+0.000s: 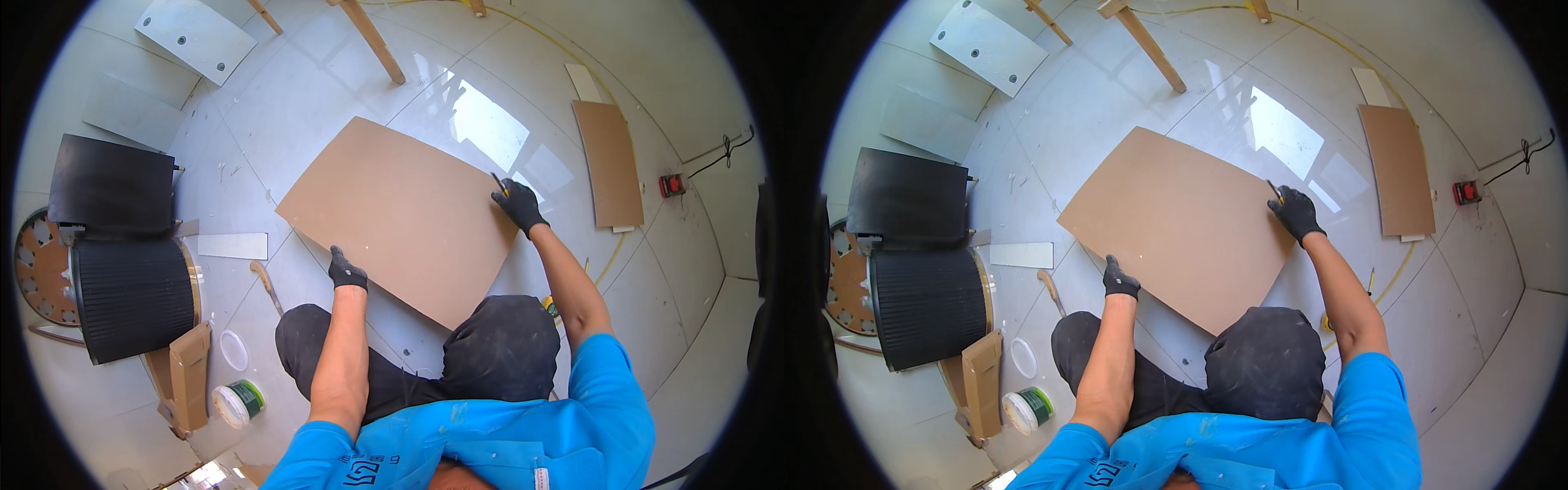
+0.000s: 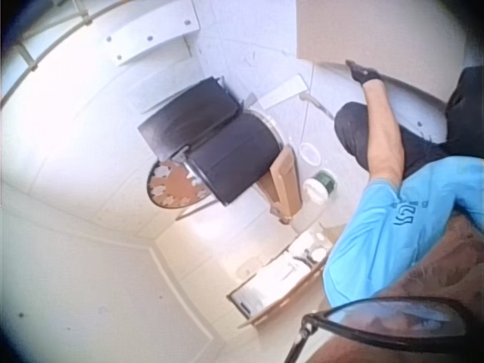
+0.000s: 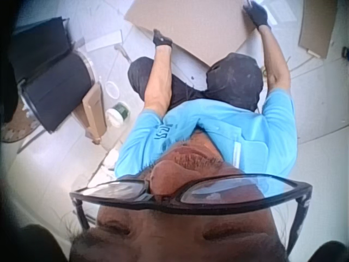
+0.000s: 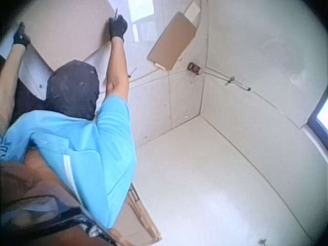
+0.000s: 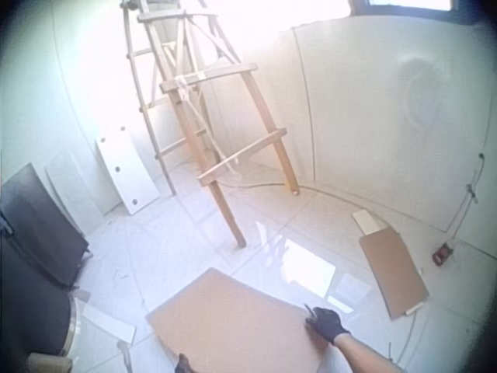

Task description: The person measures and marks a pink board using a tape measure and pencil, then cuts it with a utility knife. They also apply white adhesive to a brown board using a brush and place it on a wooden frame.

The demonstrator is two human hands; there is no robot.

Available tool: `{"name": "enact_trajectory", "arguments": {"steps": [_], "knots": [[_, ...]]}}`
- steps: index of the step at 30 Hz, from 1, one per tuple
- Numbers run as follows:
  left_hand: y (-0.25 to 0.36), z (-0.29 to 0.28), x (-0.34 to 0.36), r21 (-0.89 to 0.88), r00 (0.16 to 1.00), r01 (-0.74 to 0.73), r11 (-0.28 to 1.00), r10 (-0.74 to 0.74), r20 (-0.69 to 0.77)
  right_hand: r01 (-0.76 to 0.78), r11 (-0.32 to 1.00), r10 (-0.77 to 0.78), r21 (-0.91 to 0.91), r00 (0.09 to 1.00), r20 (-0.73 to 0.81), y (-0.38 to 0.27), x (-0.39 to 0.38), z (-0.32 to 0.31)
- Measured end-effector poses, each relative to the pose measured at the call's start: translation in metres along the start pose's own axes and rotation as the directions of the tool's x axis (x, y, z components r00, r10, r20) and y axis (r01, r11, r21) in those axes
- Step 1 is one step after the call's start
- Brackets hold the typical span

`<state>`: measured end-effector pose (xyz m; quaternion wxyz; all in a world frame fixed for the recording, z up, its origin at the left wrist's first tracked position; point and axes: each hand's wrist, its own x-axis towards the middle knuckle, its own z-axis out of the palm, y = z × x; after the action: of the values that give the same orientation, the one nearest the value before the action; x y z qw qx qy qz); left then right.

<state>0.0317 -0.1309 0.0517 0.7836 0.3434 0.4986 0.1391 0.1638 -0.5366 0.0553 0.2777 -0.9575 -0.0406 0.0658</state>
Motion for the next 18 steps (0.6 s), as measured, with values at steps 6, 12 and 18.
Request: {"name": "enact_trajectory", "arguments": {"steps": [6, 12, 18], "knots": [[0.035, 0.040, -0.023, -0.089, 0.956, 0.183, 0.979, -0.156, 0.250, 0.172, 0.982, -0.185, 0.083, 0.961, 0.207, 0.005, -0.050, -0.042], [0.090, 0.099, -0.039, -0.053, 0.908, -0.042, 0.998, 0.060, 0.414, 0.212, 0.958, -0.257, 0.196, 0.935, 0.244, -0.014, -0.083, -0.092], [0.119, 0.192, -0.124, 0.530, 0.776, -0.457, 0.714, 0.029, 0.630, 0.246, 0.931, -0.280, 0.271, 0.955, 0.097, -0.014, -0.104, -0.123]]}}
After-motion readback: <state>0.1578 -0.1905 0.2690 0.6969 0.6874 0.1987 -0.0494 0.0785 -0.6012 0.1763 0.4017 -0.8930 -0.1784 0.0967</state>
